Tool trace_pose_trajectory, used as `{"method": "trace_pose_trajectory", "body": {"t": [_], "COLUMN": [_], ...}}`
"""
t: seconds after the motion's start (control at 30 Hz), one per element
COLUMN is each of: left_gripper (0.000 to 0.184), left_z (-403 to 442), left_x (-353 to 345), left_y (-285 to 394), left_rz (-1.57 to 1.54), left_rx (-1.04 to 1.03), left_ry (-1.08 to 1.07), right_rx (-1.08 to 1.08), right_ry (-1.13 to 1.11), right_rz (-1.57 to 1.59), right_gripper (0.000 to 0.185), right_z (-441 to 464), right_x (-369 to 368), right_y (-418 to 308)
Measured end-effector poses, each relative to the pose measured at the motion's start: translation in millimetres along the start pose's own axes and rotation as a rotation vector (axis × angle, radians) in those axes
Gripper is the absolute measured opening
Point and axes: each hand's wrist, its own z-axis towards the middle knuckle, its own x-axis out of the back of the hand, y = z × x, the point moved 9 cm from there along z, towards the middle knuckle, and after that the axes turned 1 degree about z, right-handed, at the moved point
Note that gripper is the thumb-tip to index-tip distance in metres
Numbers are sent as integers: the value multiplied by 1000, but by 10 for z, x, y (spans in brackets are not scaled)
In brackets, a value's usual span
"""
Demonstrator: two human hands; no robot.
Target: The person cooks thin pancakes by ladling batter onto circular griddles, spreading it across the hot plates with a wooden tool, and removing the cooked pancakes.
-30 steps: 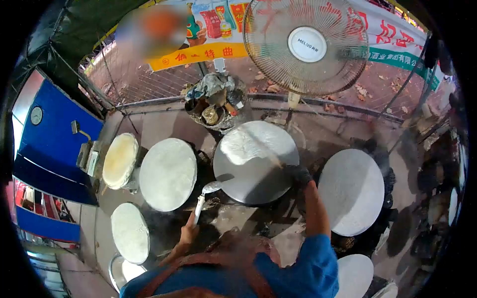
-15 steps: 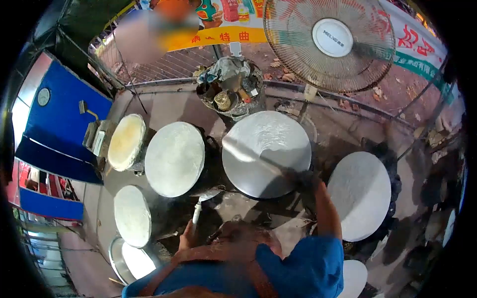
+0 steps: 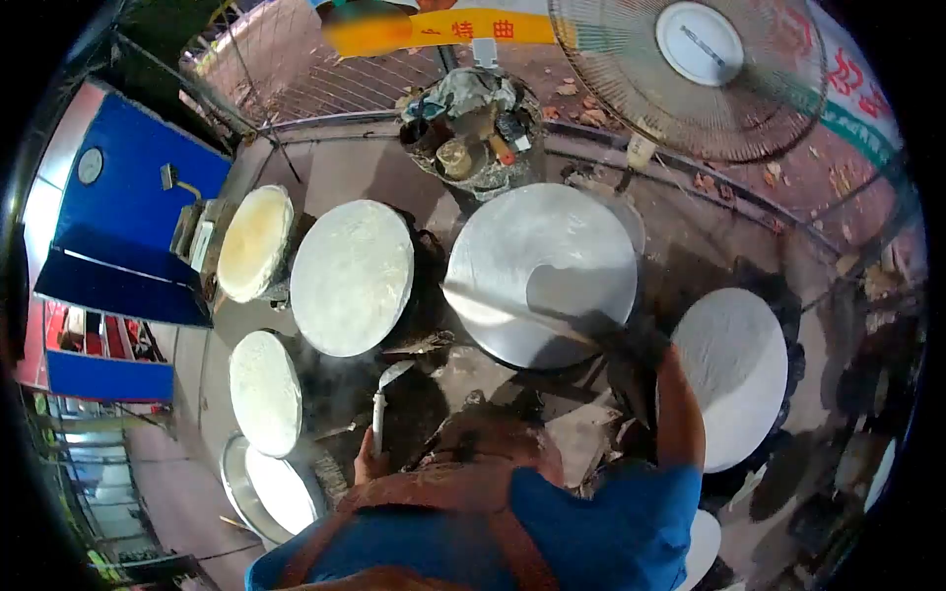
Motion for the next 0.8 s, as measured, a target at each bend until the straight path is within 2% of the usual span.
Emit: {"method": "trace_pose_trajectory", "body": {"t": [0.1,0.23,0.33,0.37,0.43,0.47,0.5,0.57,0.63,0.7,0.77,0.8], "left_gripper": [58,60,62,62,63,63,61,60,58,57,59,61], "left_z": [-98,-97,-31,-65,-86,-85,152,304,475,526,256,366], "left_x": [66,45,149,210,332,405,311,380,478,629,822,843], "left_y": [57,-122,-467,-396,-310,-294,-695,-901,-1091,-1147,-906,-1127], "left_rz": [20,-130,-14,-16,-33,-53,-162,-98,-121,86,-623,-514], "left_rx": [-46,-124,-189,-171,-110,-308,-313,-306,-599,-485,-383,-387], "left_ry": [15,51,63,32,-24,-19,-97,-132,-73,-103,-397,-409], "right_rx": [-5,2,-19,-26,-44,-64,-94,-180,-277,-324,-308,-285], "right_ry": [-6,15,40,67,188,260,338,481,535,474,388,366], "right_rz": [-5,-24,-57,-62,-44,-31,-13,39,131,174,195,197], "right_gripper": [31,31,31,31,31,31,31,31,30,30,30,30], "right_z": [23,279,220,98,-391,-757,-1175,-2142,-3067,-3656,-3742,-3596], "right_x": [-25,58,234,335,627,767,878,847,265,-558,-1451,-1790], "right_y": [39,-19,89,131,330,427,507,555,372,18,-495,-777]}}
